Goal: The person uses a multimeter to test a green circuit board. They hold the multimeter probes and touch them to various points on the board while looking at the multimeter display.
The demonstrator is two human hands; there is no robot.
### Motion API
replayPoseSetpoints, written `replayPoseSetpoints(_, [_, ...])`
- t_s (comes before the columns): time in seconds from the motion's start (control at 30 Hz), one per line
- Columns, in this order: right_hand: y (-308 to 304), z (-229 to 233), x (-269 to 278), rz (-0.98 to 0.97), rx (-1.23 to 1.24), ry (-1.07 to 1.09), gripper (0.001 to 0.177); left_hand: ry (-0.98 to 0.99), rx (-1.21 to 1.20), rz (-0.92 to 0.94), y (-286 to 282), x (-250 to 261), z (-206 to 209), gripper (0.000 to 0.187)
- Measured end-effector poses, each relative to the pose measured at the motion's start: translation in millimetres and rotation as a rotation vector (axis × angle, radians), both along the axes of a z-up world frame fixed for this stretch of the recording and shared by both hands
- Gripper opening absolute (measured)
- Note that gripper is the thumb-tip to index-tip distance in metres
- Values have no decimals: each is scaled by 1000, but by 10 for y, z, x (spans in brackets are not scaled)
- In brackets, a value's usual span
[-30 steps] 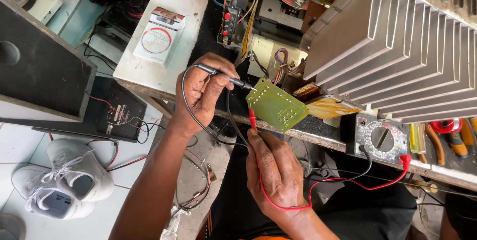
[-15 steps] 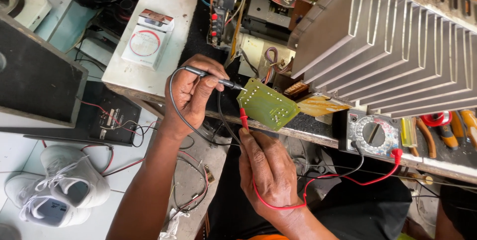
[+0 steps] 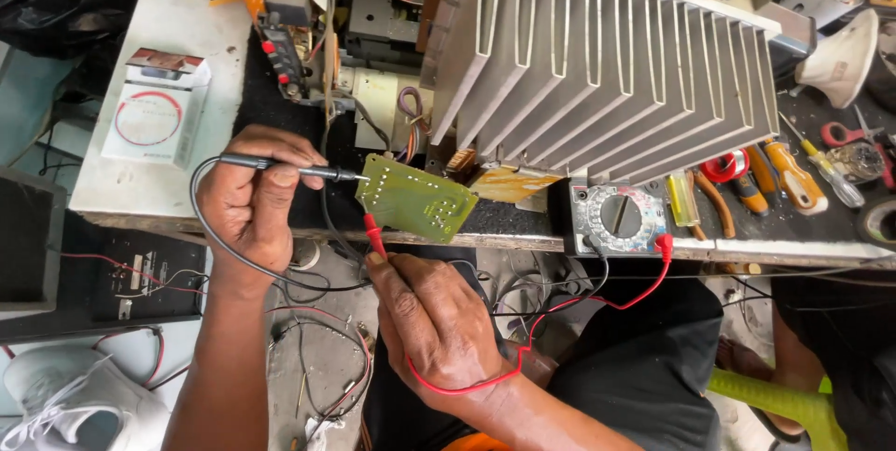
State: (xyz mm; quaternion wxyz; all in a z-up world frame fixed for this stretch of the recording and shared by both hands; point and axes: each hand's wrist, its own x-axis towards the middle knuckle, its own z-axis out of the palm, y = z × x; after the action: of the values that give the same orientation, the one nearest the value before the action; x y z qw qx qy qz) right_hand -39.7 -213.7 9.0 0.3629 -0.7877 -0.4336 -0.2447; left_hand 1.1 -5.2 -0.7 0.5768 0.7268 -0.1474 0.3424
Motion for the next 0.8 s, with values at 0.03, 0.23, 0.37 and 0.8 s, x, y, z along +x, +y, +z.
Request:
replayPoseSetpoints(0.03, [-3,7,2,-11,-4,1,29,1,10,22,-10,3,-1,23])
replayPoseSetpoints(0.23, [-38,-4,-1,9,-4,17,30,-21,29,30,-25,18,-15,24])
replayPoseSetpoints(0.37, [0,-4,-4,16,2,0,29,-30,6,45,-9,-1,16,25])
replayPoseSetpoints(0.8, [51,-34,-50,-47,-14,18,32,33,-54,-46,70,-5,-27,22])
